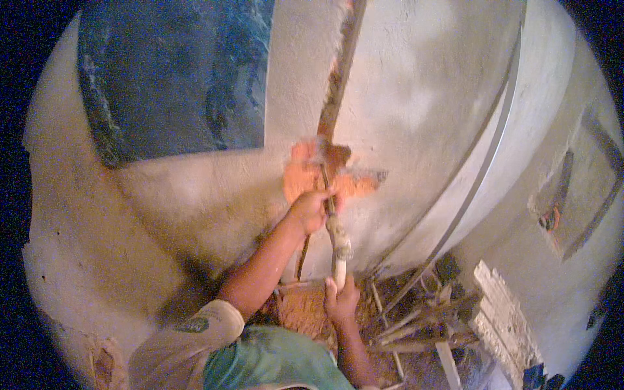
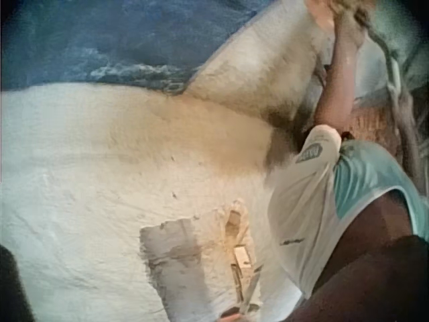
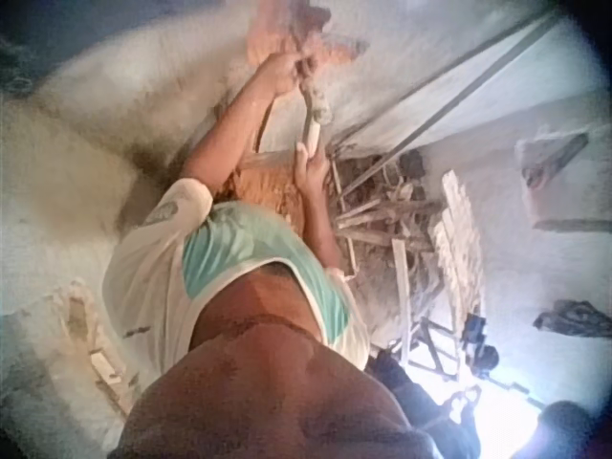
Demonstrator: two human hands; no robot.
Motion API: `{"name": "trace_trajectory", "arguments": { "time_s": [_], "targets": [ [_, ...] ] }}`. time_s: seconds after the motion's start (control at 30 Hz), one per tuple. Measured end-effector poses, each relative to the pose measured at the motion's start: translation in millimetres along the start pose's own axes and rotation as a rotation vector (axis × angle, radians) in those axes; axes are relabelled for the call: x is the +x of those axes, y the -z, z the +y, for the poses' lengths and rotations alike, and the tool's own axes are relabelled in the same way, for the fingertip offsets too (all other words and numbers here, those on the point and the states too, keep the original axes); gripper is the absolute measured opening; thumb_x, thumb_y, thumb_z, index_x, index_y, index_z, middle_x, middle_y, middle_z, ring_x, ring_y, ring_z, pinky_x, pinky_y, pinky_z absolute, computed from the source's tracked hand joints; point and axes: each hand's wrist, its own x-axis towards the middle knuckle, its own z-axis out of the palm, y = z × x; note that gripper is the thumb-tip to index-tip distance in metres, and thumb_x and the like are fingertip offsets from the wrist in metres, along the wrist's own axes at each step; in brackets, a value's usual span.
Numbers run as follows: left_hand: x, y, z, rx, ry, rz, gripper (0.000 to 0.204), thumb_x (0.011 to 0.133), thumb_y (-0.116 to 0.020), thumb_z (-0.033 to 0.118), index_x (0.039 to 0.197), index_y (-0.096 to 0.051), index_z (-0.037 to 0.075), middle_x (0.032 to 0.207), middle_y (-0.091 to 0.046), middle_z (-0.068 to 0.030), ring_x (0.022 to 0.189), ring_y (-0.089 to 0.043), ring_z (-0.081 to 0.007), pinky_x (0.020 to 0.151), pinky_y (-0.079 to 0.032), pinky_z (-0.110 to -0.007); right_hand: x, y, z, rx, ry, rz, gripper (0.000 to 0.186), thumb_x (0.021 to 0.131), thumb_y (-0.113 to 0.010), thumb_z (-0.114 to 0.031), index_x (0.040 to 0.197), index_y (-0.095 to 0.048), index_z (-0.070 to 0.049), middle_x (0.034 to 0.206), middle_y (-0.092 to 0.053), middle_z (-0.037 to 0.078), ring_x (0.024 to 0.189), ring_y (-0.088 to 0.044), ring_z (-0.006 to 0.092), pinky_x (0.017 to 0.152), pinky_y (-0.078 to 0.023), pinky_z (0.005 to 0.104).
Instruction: The person chisels a vertical channel in a concrete wall with a hammer and a chisel, then fits a blue fixture box into the opening and positions it against the exposed pipes.
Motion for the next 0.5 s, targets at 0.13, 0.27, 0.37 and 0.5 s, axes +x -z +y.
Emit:
{"name": "trace_trajectory", "arguments": {
  "time_s": [0.13, 0.27, 0.37, 0.5],
  "targets": [
    [-17, -1, 10, -0.047, 0.012, 0.171, 0.02, 0.086, -0.046, 0.012, 0.089, -0.051, -0.007, 0.081, -0.057, -0.0115, 0.069, -0.057, -0.0198, 0.066, -0.049, -0.031, -7, 10, -17, 0.077, 0.123, 0.054, 0.034, 0.079, -0.055, -0.027, 0.09, -0.048, 0.005, 0.067, -0.054, 0.015, 0.06, -0.055, 0.0235, 0.055, -0.043, 0.0359],
    [-47, 4, 18, 0.077, 0.046, 0.111, 0.019, 0.085, -0.048, 0.015, 0.092, -0.053, -0.002, 0.08, -0.057, -0.0083, 0.065, -0.054, -0.0152, 0.059, -0.047, -0.028, -21, 17, -25, 0.095, 0.248, 0.103, 0.038, 0.078, -0.056, -0.031, 0.091, -0.049, 0.004, 0.067, -0.054, 0.013, 0.058, -0.054, 0.0228, 0.055, -0.044, 0.0336],
    [-54, 11, 25, 0.17, 0.068, 0.018, 0.017, 0.085, -0.05, 0.018, 0.091, -0.053, 0.002, 0.079, -0.057, -0.0049, 0.062, -0.051, -0.0107, 0.052, -0.042, -0.023, -26, 20, -36, 0.076, 0.261, 0.043, 0.037, 0.076, -0.059, -0.033, 0.085, -0.052, 0.002, 0.063, -0.053, 0.01, 0.055, -0.054, 0.0214, 0.052, -0.043, 0.0324],
    [-49, 14, 26, 0.141, 0.068, -0.007, 0.021, 0.083, -0.052, 0.019, 0.097, -0.053, 0.003, 0.082, -0.056, -0.0044, 0.059, -0.049, -0.0084, 0.051, -0.042, -0.02, -30, 16, -46, 0.14, 0.351, 0.084, 0.033, 0.072, -0.063, -0.031, 0.08, -0.053, -0.001, 0.06, -0.054, 0.01, 0.053, -0.054, 0.0241, 0.05, -0.043, 0.0332]
  ]
}}
